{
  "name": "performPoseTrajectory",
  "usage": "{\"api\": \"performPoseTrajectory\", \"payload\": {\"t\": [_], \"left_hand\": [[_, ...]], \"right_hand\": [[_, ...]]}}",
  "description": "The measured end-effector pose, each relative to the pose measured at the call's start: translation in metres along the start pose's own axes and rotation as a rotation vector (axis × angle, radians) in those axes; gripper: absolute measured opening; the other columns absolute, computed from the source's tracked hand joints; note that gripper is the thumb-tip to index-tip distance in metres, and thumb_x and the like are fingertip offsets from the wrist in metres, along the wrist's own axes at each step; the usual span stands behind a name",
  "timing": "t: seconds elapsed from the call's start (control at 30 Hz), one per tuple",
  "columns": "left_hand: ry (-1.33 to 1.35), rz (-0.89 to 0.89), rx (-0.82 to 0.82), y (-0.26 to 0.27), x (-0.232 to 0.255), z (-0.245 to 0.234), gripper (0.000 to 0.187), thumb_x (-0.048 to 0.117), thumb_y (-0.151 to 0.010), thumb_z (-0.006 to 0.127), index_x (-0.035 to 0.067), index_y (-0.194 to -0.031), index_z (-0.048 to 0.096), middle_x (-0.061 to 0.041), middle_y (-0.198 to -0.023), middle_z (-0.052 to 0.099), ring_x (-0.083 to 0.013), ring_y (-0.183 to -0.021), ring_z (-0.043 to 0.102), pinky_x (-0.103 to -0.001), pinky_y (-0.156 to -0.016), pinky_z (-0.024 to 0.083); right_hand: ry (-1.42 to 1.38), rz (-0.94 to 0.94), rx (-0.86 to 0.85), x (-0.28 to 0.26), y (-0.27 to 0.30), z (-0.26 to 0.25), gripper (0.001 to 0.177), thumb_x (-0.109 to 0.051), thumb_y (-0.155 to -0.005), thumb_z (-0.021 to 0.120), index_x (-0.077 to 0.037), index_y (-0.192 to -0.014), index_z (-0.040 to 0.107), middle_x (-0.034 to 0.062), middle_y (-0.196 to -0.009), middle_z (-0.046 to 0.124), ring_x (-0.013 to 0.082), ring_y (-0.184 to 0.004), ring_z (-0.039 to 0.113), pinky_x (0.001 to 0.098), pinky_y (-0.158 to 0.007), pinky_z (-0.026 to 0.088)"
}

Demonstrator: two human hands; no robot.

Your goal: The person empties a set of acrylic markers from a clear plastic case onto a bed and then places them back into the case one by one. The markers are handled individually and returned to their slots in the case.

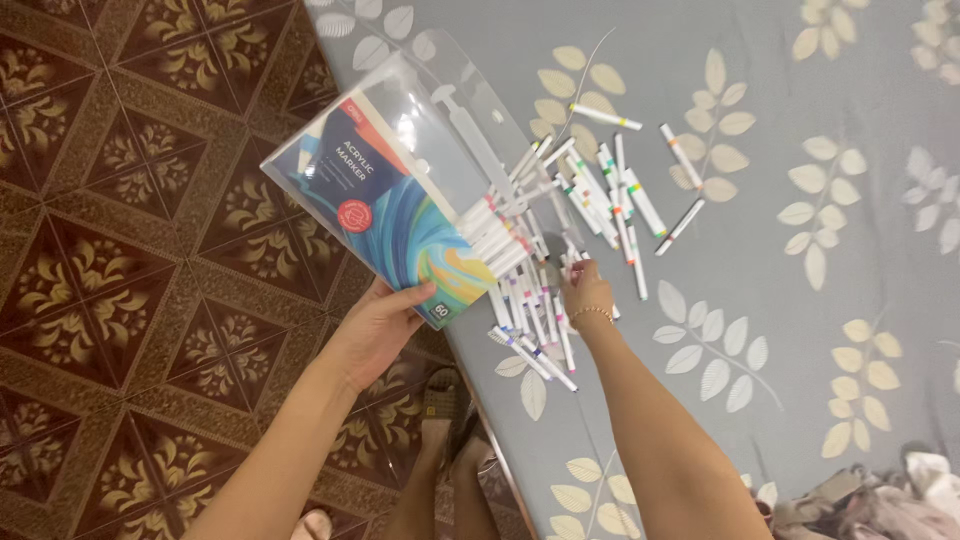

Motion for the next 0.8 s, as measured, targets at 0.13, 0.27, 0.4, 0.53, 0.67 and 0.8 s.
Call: {"api": "performPoseTrajectory", "payload": {"t": [0.13,0.27,0.4,0.53,0.67,0.8], "left_hand": [[-0.062,-0.037,0.077,0.011,0.013,0.016,0.075,0.023,-0.083,0.076,0.014,-0.149,0.043,-0.001,-0.137,0.059,-0.0168,-0.128,0.053,-0.041,-0.11,0.038],[-0.104,-0.082,0.173,0.028,0.031,0.045,0.076,0.024,-0.08,0.073,0.019,-0.148,0.041,0.0,-0.136,0.061,-0.0169,-0.125,0.057,-0.041,-0.107,0.041],[-0.079,-0.013,0.098,0.041,0.054,0.085,0.076,0.022,-0.08,0.073,0.019,-0.148,0.04,-0.001,-0.135,0.061,-0.0183,-0.124,0.059,-0.042,-0.106,0.043],[-0.054,0.031,-0.005,0.059,0.082,0.13,0.073,0.02,-0.081,0.075,0.016,-0.145,0.042,-0.003,-0.133,0.062,-0.0192,-0.122,0.061,-0.043,-0.105,0.045],[-0.094,0.088,-0.11,0.091,0.113,0.162,0.067,0.02,-0.082,0.074,0.013,-0.143,0.048,-0.004,-0.131,0.066,-0.0174,-0.118,0.064,-0.041,-0.099,0.049],[-0.059,0.138,-0.203,0.121,0.127,0.177,0.064,0.019,-0.08,0.073,0.016,-0.14,0.051,-0.003,-0.126,0.067,-0.0173,-0.112,0.065,-0.041,-0.091,0.052]], "right_hand": [[-0.608,0.055,-0.111,-0.107,0.004,-0.127,0.04,-0.039,-0.098,0.063,-0.01,-0.125,0.069,-0.0044,-0.084,0.071,0.0083,-0.064,0.057,0.0275,-0.058,0.049],[-0.929,-0.039,-0.267,-0.218,0.037,-0.274,0.043,-0.045,-0.1,0.057,-0.013,-0.126,0.069,-0.0065,-0.07,0.047,0.0058,-0.053,0.033,0.0232,-0.046,0.031],[-0.99,-0.302,-0.569,-0.307,0.102,-0.388,0.041,-0.04,-0.103,0.054,-0.015,-0.132,0.068,-0.006,-0.078,0.055,0.0034,-0.054,0.034,0.0207,-0.046,0.028],[-0.64,-0.61,-0.745,-0.358,0.173,-0.451,0.035,-0.03,-0.103,0.06,-0.007,-0.127,0.07,-0.002,-0.091,0.069,0.0051,-0.061,0.043,0.0221,-0.053,0.036],[-0.211,-0.615,-0.586,-0.376,0.221,-0.496,0.035,-0.033,-0.098,0.063,-0.019,-0.128,0.075,-0.0027,-0.084,0.068,0.0075,-0.061,0.044,0.0235,-0.052,0.036],[0.059,-0.715,-0.308,-0.372,0.242,-0.538,0.032,-0.035,-0.098,0.064,-0.016,-0.12,0.078,-0.0022,-0.083,0.074,0.0075,-0.072,0.056,0.0247,-0.066,0.049]]}}
Point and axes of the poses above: each hand's wrist, its own y-axis away from the middle knuckle, its own z-axis out of the palm, x = y × z, the point moved 2 cm from there along -y, towards the middle knuckle
